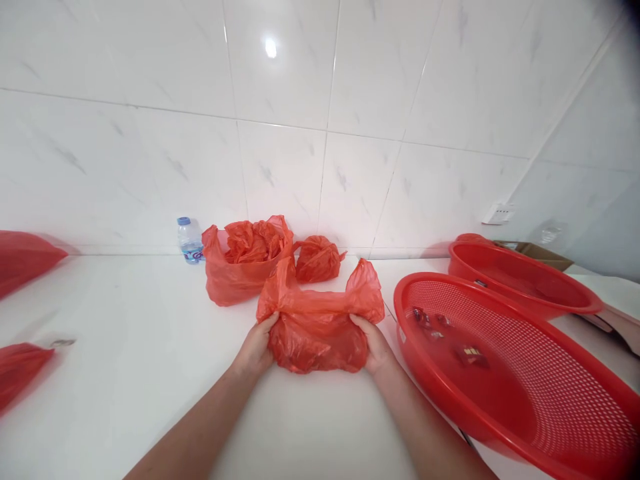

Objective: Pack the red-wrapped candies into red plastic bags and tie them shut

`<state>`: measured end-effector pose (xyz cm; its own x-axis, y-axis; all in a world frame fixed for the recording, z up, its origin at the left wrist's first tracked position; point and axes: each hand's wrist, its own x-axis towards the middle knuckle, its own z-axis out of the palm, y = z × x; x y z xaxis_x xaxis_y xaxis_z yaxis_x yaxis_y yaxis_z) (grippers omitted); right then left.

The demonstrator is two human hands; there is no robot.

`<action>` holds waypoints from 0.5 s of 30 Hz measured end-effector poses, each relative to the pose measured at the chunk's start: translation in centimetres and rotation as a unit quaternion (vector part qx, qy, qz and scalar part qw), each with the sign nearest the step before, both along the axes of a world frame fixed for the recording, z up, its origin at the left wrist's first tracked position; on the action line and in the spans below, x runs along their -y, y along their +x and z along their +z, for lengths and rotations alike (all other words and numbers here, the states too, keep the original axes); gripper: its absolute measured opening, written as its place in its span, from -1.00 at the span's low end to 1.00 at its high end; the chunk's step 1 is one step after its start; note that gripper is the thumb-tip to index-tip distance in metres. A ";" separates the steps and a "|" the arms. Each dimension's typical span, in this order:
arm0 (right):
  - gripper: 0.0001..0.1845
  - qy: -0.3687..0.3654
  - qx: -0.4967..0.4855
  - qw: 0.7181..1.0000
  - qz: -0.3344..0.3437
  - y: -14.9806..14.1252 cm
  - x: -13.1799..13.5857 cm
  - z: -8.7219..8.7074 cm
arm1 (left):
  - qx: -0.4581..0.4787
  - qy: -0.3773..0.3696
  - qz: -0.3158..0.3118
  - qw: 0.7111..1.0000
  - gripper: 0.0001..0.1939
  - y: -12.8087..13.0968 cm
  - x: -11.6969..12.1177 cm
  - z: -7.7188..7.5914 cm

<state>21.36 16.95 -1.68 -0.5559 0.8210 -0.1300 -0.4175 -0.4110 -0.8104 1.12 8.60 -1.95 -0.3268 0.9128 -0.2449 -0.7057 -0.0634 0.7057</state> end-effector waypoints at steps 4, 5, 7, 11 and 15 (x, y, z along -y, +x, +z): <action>-0.82 -0.068 -0.004 0.998 -0.003 -0.2 0.2 0.0 | 0.009 -0.005 0.016 1.000 -0.86 -0.1 0.3 0.2; -0.82 -0.067 -0.002 0.998 0.001 -0.3 0.4 0.0 | 0.013 -0.006 0.018 1.000 -0.86 0.1 0.3 0.3; -0.82 -0.062 -0.006 0.998 0.022 -0.4 0.6 0.0 | 0.020 -0.008 0.019 1.000 -0.84 0.3 0.3 0.4; -0.61 -0.020 -0.059 0.993 0.103 -0.4 1.1 0.1 | 0.025 -0.015 0.036 0.999 -0.84 0.4 0.0 0.1; -0.38 0.035 -0.089 0.982 0.162 -0.1 1.3 0.5 | 0.038 0.040 0.029 0.998 -0.86 0.4 0.1 0.1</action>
<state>21.23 15.64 -1.23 -0.7989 0.6000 0.0431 -0.4111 -0.4922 -0.7673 1.57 8.55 -1.84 -0.3622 0.9107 -0.1986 -0.7503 -0.1585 0.6418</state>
